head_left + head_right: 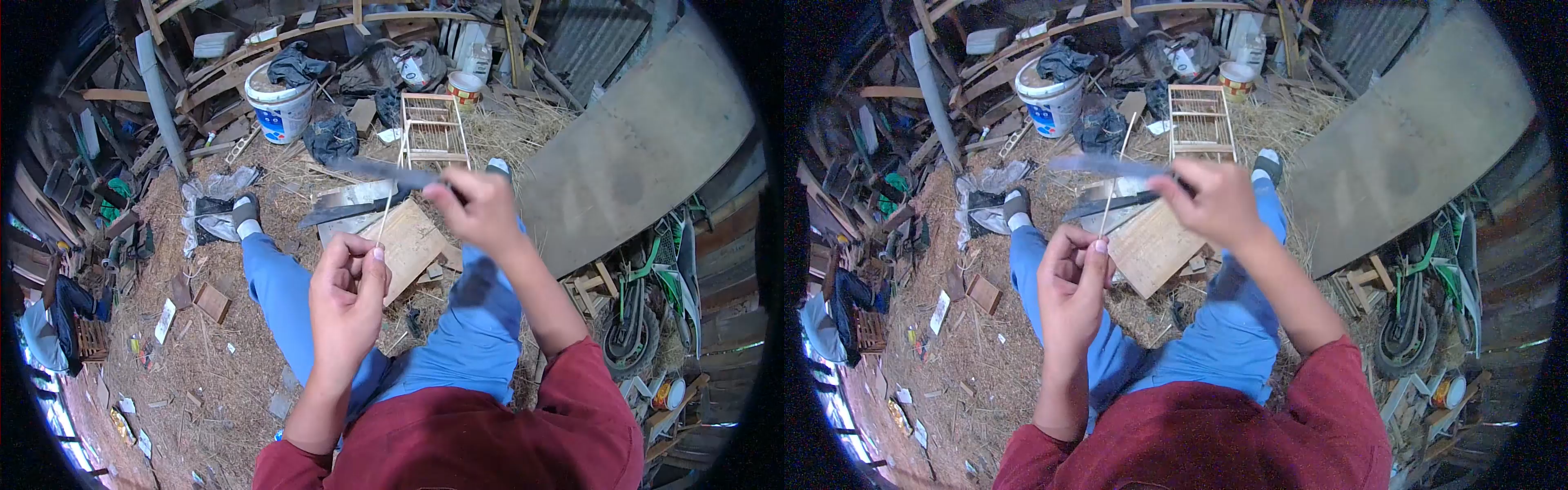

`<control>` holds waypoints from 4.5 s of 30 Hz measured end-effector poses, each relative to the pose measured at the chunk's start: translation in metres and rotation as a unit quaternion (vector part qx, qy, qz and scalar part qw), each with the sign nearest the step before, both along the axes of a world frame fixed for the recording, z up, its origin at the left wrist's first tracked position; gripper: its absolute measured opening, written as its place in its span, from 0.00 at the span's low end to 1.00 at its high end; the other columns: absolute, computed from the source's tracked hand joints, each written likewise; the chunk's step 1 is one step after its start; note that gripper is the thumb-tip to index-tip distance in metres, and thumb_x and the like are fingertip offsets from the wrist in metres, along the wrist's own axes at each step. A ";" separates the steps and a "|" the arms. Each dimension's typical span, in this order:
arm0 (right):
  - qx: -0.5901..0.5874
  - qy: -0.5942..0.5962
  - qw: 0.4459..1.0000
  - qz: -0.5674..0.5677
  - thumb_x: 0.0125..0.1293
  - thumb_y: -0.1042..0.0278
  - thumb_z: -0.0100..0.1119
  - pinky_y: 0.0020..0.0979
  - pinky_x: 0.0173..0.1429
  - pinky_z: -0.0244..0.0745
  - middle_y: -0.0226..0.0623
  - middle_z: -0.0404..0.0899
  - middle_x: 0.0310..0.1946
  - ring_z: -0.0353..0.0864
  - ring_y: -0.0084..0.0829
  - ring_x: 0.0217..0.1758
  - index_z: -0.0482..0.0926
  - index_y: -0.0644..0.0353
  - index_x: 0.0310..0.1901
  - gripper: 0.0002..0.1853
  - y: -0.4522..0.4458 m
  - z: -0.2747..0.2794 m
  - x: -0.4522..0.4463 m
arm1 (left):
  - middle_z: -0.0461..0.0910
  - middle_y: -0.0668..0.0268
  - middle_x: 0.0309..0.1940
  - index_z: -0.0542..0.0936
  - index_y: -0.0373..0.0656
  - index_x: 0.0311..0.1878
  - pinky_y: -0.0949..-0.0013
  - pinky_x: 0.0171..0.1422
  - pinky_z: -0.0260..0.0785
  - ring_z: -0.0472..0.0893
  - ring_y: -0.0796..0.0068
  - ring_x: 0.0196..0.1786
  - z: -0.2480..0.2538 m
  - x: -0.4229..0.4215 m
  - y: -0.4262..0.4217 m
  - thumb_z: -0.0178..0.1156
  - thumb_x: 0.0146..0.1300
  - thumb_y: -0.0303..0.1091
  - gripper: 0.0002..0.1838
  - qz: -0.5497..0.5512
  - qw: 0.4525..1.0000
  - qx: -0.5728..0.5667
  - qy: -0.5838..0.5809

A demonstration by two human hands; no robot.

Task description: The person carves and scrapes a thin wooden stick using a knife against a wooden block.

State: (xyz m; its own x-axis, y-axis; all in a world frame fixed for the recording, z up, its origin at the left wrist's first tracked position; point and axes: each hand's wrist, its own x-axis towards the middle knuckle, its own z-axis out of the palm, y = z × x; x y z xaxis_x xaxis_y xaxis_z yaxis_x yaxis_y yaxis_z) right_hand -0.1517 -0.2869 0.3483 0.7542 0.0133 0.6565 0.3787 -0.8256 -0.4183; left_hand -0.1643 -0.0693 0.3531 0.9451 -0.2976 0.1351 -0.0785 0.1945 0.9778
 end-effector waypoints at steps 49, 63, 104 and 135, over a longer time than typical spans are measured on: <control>0.526 0.167 0.817 0.168 0.72 0.63 0.67 0.20 0.25 0.53 0.15 0.69 0.24 0.62 0.08 0.23 0.79 0.59 0.43 0.10 0.029 0.018 0.012 | 0.69 0.77 0.27 0.72 0.39 0.46 0.79 0.30 0.55 0.65 0.90 0.27 0.006 0.003 0.005 0.54 0.78 0.28 0.03 -0.034 0.998 0.058 -0.015; 0.320 0.132 0.925 0.156 0.75 0.62 0.60 0.24 0.32 0.63 0.23 0.73 0.25 0.68 0.13 0.29 0.79 0.62 0.38 0.11 0.027 0.011 -0.003 | 0.68 0.80 0.22 0.74 0.43 0.47 0.80 0.20 0.46 0.59 0.93 0.20 0.007 0.007 0.008 0.52 0.81 0.38 0.09 -0.072 0.996 -0.002 0.044; 0.015 -0.026 0.998 0.057 0.66 0.49 0.69 0.38 0.27 0.71 0.39 0.77 0.20 0.81 0.42 0.22 0.79 0.58 0.29 0.19 0.001 -0.008 0.011 | 0.68 0.76 0.25 0.77 0.37 0.47 0.78 0.31 0.56 0.64 0.88 0.27 0.010 0.008 0.009 0.51 0.81 0.33 0.09 -0.064 0.995 0.024 0.068; 0.535 0.336 0.773 0.060 0.73 0.56 0.66 0.24 0.22 0.46 0.13 0.59 0.17 0.54 0.12 0.17 0.73 0.51 0.36 0.14 -0.011 -0.100 0.111 | 0.81 0.52 0.27 0.79 0.40 0.42 0.60 0.32 0.68 0.79 0.58 0.25 -0.135 0.126 0.014 0.59 0.72 0.35 0.08 0.000 0.950 0.298 -0.094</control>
State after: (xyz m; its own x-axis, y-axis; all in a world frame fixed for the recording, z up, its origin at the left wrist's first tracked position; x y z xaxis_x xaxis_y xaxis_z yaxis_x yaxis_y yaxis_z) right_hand -0.0403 -0.2980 0.2483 0.9650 -0.1700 -0.1995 -0.1742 0.1527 -0.9728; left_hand -0.0380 -0.0552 0.2178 0.9209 -0.3743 0.1088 -0.2622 -0.3885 0.8834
